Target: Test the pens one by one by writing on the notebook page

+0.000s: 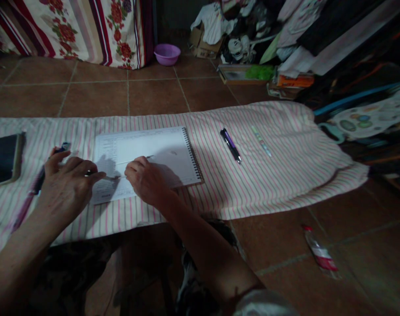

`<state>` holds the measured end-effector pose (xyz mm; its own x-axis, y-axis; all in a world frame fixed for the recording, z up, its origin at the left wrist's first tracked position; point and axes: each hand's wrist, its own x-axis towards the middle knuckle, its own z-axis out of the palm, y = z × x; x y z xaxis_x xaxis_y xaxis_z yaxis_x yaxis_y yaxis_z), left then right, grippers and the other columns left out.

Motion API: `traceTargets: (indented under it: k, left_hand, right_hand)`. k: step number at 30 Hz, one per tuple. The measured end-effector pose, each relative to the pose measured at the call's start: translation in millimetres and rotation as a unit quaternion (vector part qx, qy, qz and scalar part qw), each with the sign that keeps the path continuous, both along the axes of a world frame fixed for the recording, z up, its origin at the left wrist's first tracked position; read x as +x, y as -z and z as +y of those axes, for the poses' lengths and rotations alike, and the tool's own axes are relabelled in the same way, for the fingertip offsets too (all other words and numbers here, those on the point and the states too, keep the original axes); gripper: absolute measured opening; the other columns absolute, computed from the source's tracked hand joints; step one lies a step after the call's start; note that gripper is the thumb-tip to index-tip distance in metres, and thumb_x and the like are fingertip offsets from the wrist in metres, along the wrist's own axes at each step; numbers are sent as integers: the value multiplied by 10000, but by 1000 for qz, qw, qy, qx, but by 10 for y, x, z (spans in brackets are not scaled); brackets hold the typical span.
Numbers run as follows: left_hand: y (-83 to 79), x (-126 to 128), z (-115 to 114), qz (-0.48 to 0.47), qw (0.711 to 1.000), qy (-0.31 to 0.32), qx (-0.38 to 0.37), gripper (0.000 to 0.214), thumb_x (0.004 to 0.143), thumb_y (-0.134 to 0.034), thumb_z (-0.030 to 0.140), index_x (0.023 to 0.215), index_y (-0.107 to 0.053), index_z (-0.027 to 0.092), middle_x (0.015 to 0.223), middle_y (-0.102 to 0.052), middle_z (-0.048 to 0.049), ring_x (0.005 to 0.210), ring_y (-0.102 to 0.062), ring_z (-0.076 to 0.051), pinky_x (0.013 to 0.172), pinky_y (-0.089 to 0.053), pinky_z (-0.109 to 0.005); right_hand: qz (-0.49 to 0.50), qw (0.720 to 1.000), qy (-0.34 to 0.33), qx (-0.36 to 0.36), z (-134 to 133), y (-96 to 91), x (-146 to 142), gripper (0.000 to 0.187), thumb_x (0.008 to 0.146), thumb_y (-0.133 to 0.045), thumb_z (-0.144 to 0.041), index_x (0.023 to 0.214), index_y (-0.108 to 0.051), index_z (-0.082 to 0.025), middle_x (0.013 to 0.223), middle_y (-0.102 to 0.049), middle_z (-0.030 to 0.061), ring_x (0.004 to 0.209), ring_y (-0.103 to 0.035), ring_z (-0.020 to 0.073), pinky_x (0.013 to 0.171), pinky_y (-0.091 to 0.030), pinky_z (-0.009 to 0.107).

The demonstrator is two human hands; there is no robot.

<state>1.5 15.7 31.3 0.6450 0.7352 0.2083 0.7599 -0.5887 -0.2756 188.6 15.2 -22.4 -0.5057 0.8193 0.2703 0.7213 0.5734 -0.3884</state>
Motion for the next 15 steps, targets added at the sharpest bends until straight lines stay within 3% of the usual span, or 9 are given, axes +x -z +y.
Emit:
traceTargets:
  k: [7, 15]
  left_hand:
    - [-11, -17, -7, -10, 1000, -2, -1, 259, 813, -447, 118, 792, -681, 225, 828, -639, -73, 853, -534, -274, 956, -275, -523]
    - [228, -147, 71, -82, 995, -38, -48, 235, 854, -427, 187, 917, -651, 215, 858, -669, -67, 818, -591, -249, 886, -366, -455]
  right_hand:
    - [-3, 1000, 1, 8, 1, 6, 1, 131, 878, -496, -198, 925, -610, -154, 996, -615, 74, 1017, -461, 191, 858, -420, 328]
    - [-10, 1000, -13, 26, 20, 45, -7, 161, 893, -475, -214, 887, -620, -146, 982, -619, 70, 1006, -467, 184, 857, -415, 323]
